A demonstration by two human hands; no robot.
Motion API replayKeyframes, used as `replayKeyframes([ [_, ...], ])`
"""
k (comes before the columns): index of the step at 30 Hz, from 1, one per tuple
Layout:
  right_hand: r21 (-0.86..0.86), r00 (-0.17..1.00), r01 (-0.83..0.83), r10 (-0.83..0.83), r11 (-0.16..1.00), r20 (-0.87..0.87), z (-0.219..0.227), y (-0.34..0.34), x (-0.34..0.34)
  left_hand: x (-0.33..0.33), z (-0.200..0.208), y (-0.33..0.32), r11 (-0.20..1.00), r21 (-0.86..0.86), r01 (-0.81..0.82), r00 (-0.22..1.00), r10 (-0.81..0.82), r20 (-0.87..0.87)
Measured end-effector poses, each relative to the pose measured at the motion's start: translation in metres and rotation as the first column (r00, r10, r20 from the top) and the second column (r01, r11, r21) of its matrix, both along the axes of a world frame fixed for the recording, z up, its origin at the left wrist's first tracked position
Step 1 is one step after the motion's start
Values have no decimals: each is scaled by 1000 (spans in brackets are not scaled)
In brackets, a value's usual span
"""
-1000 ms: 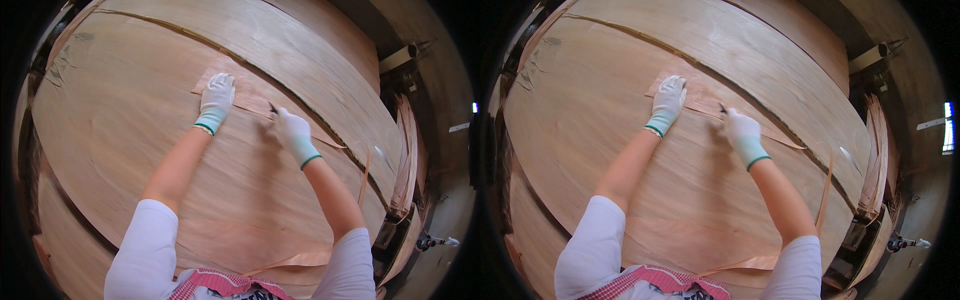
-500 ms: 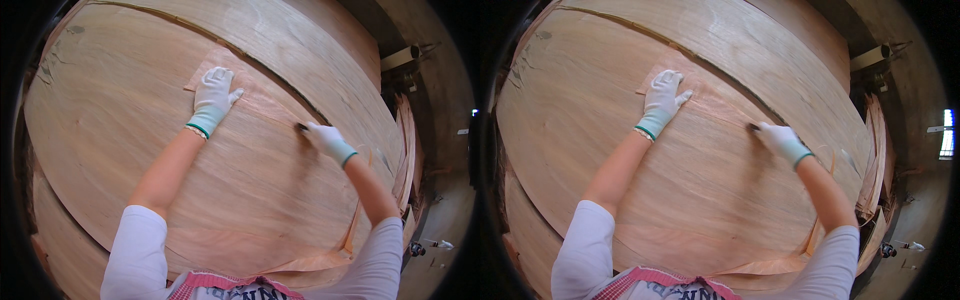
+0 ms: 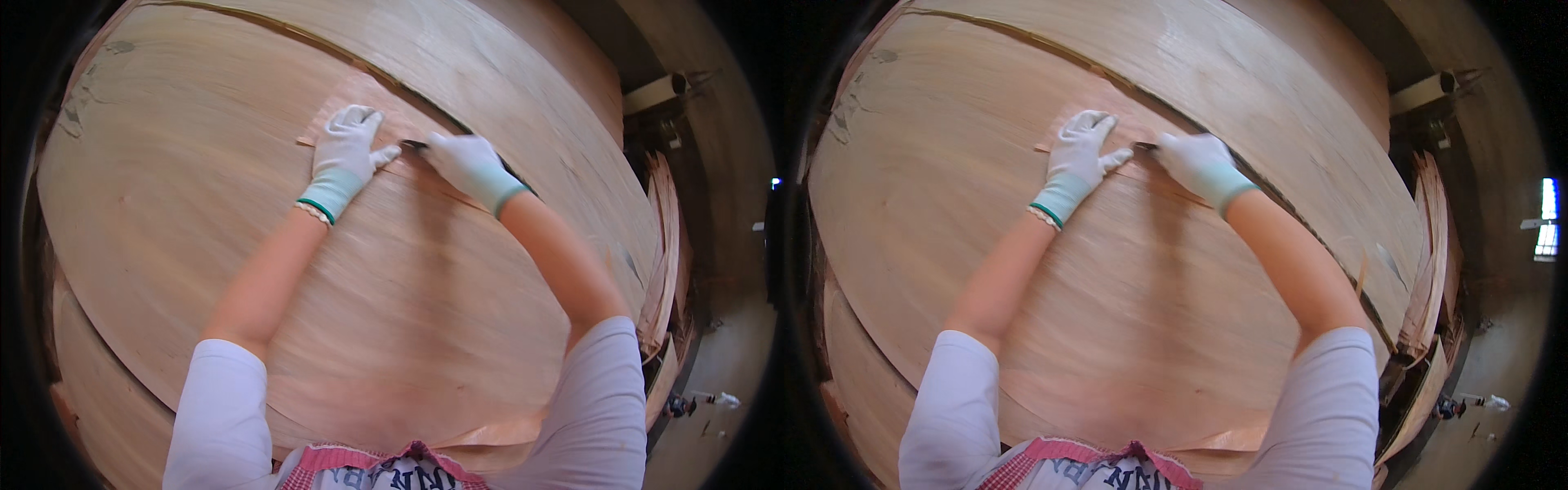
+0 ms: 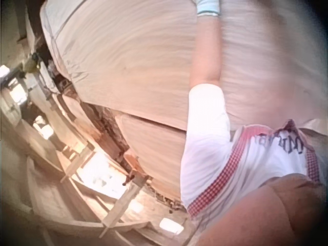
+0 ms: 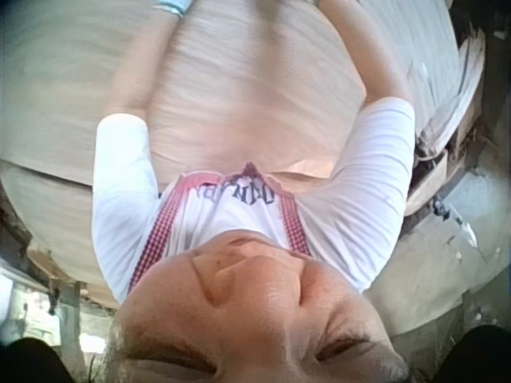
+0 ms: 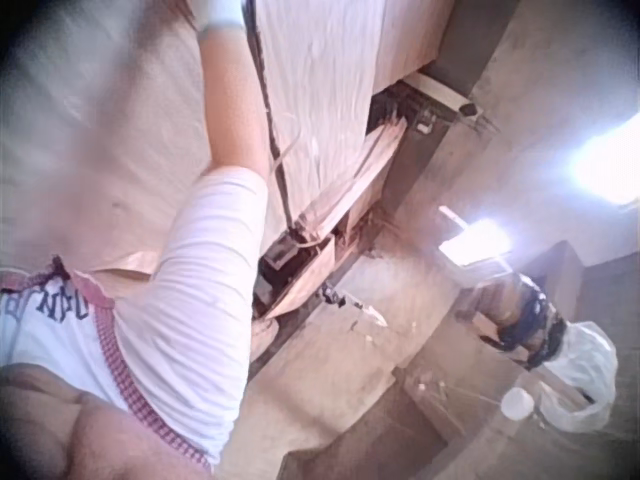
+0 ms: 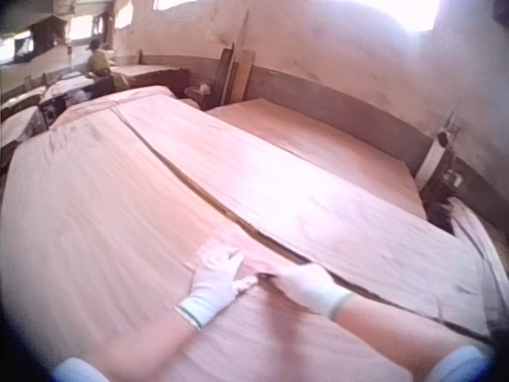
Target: The person processes wood veneers by handling large sheets, using a knife to trim edges, and placing trimmed strips onto stacks of material.
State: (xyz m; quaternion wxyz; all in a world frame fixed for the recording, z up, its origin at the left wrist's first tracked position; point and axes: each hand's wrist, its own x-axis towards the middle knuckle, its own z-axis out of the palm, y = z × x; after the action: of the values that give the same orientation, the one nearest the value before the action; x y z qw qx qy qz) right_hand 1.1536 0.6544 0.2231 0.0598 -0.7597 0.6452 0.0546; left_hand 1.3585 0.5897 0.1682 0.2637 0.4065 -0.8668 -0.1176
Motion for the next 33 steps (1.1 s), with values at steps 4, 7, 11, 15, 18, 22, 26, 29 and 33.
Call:
replayKeyframes([
  [4, 11, 896, 442, -441, 897, -48, -13, 153, -43, 0, 4, 2, 999, -11, -36, 998, 37, 50],
  [7, -42, 815, 575, -577, 817, -46, 4, 192, -47, -6, 3, 5, 994, -109, -32, 997, 39, 62],
  [11, -325, 817, 570, -479, 755, 320, 13, 183, -78, -13, 6, 5, 969, -241, 46, 994, -20, 110],
  [15, -311, 831, 556, -508, 771, 227, -5, 190, -102, -37, 4, 21, 906, -408, 109, 927, 55, 370],
  [18, -295, 717, 691, -678, 660, 160, 4, 179, -94, -40, 8, 37, 897, -417, 147, 886, 68, 459],
  [22, -356, 771, 612, -434, 706, 465, 69, 159, -37, -30, 5, 48, 929, -355, 106, 819, 120, 560],
  [26, -351, 652, 550, -126, 758, 748, 145, 168, 38, -36, 14, 56, 964, -254, 82, 816, 81, 573],
  [29, -403, 662, 504, -41, 764, 749, 169, 176, 63, -35, 26, 54, 982, -171, 77, 832, 31, 553],
  [33, -386, 698, 541, -144, 748, 701, 173, 182, 68, -35, 42, 40, 998, -15, 67, 807, -45, 589],
])
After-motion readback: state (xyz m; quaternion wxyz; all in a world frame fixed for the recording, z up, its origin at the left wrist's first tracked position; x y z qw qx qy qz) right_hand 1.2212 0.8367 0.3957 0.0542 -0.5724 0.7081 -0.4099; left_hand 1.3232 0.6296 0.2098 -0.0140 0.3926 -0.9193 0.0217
